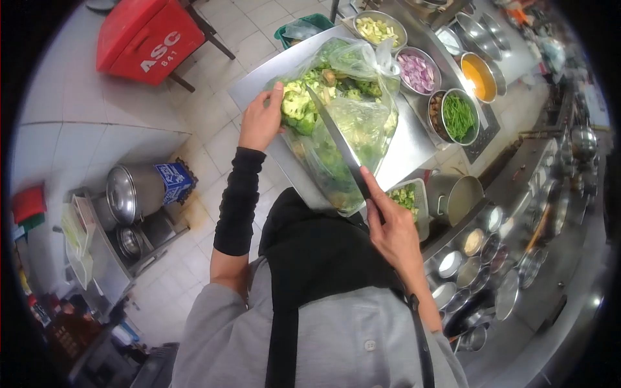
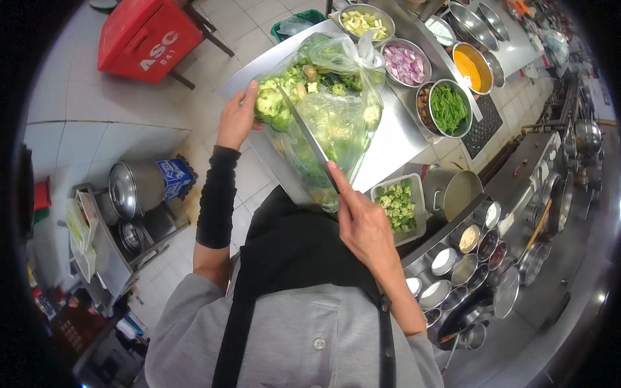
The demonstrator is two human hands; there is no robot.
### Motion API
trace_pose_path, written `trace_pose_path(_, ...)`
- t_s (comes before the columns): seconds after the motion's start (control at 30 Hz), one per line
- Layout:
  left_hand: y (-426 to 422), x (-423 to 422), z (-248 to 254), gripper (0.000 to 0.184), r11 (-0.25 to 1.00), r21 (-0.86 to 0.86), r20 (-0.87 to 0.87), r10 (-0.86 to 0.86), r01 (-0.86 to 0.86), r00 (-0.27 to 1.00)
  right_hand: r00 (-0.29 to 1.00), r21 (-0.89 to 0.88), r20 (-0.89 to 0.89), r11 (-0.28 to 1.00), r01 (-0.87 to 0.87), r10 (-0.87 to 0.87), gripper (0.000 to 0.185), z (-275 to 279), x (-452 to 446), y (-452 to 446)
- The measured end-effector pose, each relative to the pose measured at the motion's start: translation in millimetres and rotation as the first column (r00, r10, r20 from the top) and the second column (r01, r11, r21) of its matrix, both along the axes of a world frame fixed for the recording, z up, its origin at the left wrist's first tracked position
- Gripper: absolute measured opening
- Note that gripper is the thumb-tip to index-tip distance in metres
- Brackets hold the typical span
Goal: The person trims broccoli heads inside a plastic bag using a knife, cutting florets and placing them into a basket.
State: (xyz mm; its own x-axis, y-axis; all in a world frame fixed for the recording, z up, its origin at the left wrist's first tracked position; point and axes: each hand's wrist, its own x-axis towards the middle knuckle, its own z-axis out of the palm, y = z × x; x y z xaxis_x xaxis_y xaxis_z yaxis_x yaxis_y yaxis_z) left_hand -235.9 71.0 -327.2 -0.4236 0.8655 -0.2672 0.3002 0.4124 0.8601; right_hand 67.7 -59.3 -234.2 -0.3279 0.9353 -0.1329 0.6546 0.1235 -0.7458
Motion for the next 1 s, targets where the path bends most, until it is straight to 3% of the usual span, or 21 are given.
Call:
trace_pose_path(0.07,-5,1,-21,0.051,0.988,0.149,-0.387,0.01,0.052,0.922,0.999,-0.029,0.031,0.999,-0.014,0.015,0.078,2,-5,3)
trace_pose_path(0.17,-11,6,-14,0.036,0.901,0.423,-0.257,0.014,0.099,0.966,0.995,-0.053,0.096,0.998,-0.026,0.031,0.08,3,-8,8)
trace_pose_path(0.27,-26,20,0,0.037,0.888,0.369,-0.465,-0.079,0.274,0.882,0.989,-0.039,0.135,0.998,-0.054,0.059,0.08,6,-8,14)
trace_pose_path(0.37,-31,20,-8,0.042,0.896,0.381,-0.485,-0.014,0.226,0.874,0.981,-0.03,0.168,0.995,-0.094,0.097,0.08,13,-5,23)
trace_pose_path(0.47,-32,16,-12,0.042,0.887,0.423,-0.299,-0.054,0.183,0.953,0.97,-0.059,0.204,0.991,-0.121,0.131,0.08,21,-2,29)
trace_pose_path(0.67,-33,2,-31,0.036,0.849,0.491,-0.307,-0.042,0.196,0.951,0.964,-0.076,0.19,0.982,-0.173,0.184,0.08,16,-18,45)
trace_pose_path(0.8,-34,-3,-28,0.038,0.845,0.505,-0.193,-0.088,0.176,0.977,0.955,-0.038,0.18,0.972,-0.232,0.235,0.076,6,-36,68)
trace_pose_path(0.87,-36,-2,-27,0.039,0.849,0.496,-0.149,-0.125,0.183,0.981,0.956,-0.107,0.17,0.968,-0.225,0.241,0.074,17,-33,72)
trace_pose_path(0.97,-36,-3,-28,0.04,0.735,0.569,-0.44,-0.106,0.369,0.892,0.982,-0.326,0.09,0.937,-0.128,0.165,0.071,33,-25,80)
trace_pose_path(1.0,-37,-3,-29,0.04,0.704,0.608,-0.445,-0.08,0.367,0.892,0.978,-0.262,0.116,0.956,-0.135,0.171,0.071,32,-25,78)
